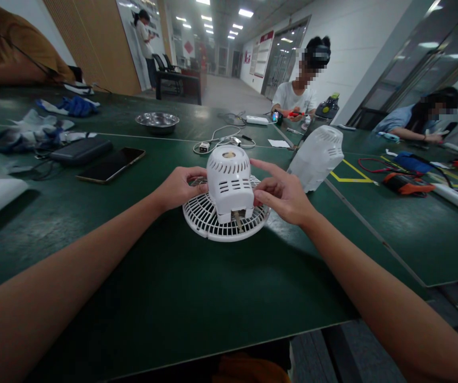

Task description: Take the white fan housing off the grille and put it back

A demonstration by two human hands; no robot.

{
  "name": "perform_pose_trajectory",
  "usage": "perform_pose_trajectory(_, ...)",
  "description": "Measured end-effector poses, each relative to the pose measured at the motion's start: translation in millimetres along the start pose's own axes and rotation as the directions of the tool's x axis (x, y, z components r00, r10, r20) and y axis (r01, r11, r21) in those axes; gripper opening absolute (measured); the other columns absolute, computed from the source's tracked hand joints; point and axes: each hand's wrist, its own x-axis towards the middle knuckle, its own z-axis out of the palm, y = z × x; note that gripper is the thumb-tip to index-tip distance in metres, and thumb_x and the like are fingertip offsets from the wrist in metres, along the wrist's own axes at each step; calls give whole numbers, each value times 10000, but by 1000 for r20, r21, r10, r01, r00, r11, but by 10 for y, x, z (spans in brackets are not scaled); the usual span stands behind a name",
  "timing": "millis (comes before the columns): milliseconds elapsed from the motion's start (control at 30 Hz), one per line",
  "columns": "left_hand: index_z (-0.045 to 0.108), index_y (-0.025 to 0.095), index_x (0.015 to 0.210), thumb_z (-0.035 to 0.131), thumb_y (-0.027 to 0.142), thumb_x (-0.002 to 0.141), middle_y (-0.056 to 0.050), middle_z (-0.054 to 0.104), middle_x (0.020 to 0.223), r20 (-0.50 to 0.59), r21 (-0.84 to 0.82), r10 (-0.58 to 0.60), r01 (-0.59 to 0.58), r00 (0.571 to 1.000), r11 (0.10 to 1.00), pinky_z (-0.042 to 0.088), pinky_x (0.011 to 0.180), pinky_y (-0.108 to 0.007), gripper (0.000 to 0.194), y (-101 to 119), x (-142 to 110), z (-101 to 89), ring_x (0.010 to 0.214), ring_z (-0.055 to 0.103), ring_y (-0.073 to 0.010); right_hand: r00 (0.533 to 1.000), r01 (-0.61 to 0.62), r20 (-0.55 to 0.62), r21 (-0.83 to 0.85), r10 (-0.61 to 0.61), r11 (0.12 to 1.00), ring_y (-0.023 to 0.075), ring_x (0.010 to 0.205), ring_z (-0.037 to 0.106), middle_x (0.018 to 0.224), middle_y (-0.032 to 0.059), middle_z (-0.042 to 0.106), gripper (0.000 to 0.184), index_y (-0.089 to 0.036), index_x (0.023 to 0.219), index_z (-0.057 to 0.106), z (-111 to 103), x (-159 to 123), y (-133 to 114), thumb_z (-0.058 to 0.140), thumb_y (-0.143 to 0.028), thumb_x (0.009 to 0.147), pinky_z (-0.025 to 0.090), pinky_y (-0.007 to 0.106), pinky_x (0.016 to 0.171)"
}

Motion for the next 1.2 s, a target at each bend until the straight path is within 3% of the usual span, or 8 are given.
perform_pose_trajectory(200, 682, 220, 1171, 630, 495, 836, -114, 671, 1249, 2, 81, 64, -64, 998, 995, 456, 1000, -487, 437, -13, -8, 19, 1159, 609, -283, 999, 35, -16, -69, -36, 997, 197, 816, 690, 935, 15, 686, 726, -289, 1465, 384, 31, 11, -4, 668, -509, 834, 590, 366, 764)
perform_pose_trajectory(367, 644, 161, 1137, 603, 602, 795, -126, 659, 1118, -18, 346, 173, -156, 985, 925, 458, 908, -441, 559, 61, -36, 38, 1009, 601, -280, 994, 72, -58, -232, -88, 970, 249, 916, 656, 1066, 63, 657, 896, -271, 1466, 358, 19, 47, -13, 774, -548, 723, 574, 418, 810)
perform_pose_trajectory(533, 628, 161, 1111, 592, 659, 776, -82, 645, 900, -57, 505, 127, -81, 990, 859, 452, 819, -432, 602, 189, -52, 72, 824, 578, -254, 994, 91, -42, -217, -103, 972, 278, 1077, 631, 1274, 70, 625, 597, -304, 1435, 426, -75, 60, 39, 601, -486, 894, 544, 480, 925)
perform_pose_trajectory(600, 640, 170, 1063, 596, 657, 780, -83, 647, 889, -88, 510, 124, -63, 988, 858, 460, 820, -437, 565, 227, -42, 105, 840, 581, -259, 996, 70, -45, -219, -82, 973, 292, 1094, 630, 1347, 75, 593, 645, -310, 1467, 390, -77, 64, 62, 614, -479, 886, 543, 502, 936)
perform_pose_trajectory(700, 624, 179, 1119, 607, 636, 793, -117, 658, 1096, -125, 431, 149, -81, 981, 898, 475, 881, -450, 562, 273, -22, 160, 1003, 592, -283, 998, 34, -52, -240, -48, 970, 332, 1148, 612, 1464, 91, 503, 828, -312, 1513, 319, -33, 68, 66, 718, -473, 807, 527, 550, 976)
perform_pose_trajectory(900, 533, 189, 1326, 706, 587, 743, -137, 647, 1275, 6, 180, 128, -127, 992, 975, 509, 922, -466, 727, 371, 7, 144, 1116, 622, -309, 999, 41, -1, -99, -41, 994, 330, 1240, 571, 1432, 105, 538, 848, -269, 1483, 380, 1, 53, 81, 783, -409, 749, 492, 566, 1048)
perform_pose_trajectory(1067, 593, 189, 1275, 717, 645, 697, -157, 647, 1239, 37, 324, 52, -62, 998, 944, 511, 874, -503, 746, 416, 43, 73, 1081, 615, -339, 999, -9, 36, 53, 7, 999, 312, 1228, 588, 1358, 110, 599, 776, -246, 1414, 453, -11, 50, 183, 802, -391, 737, 508, 568, 1032)
perform_pose_trajectory(1200, 604, 198, 1254, 680, 685, 706, -155, 647, 1195, 54, 379, 3, -23, 999, 925, 513, 824, -499, 738, 419, 62, 74, 1036, 605, -331, 999, -16, 40, 19, 15, 1000, 307, 1197, 610, 1307, 98, 633, 751, -253, 1396, 468, -24, 65, 209, 801, -394, 737, 513, 584, 1020)
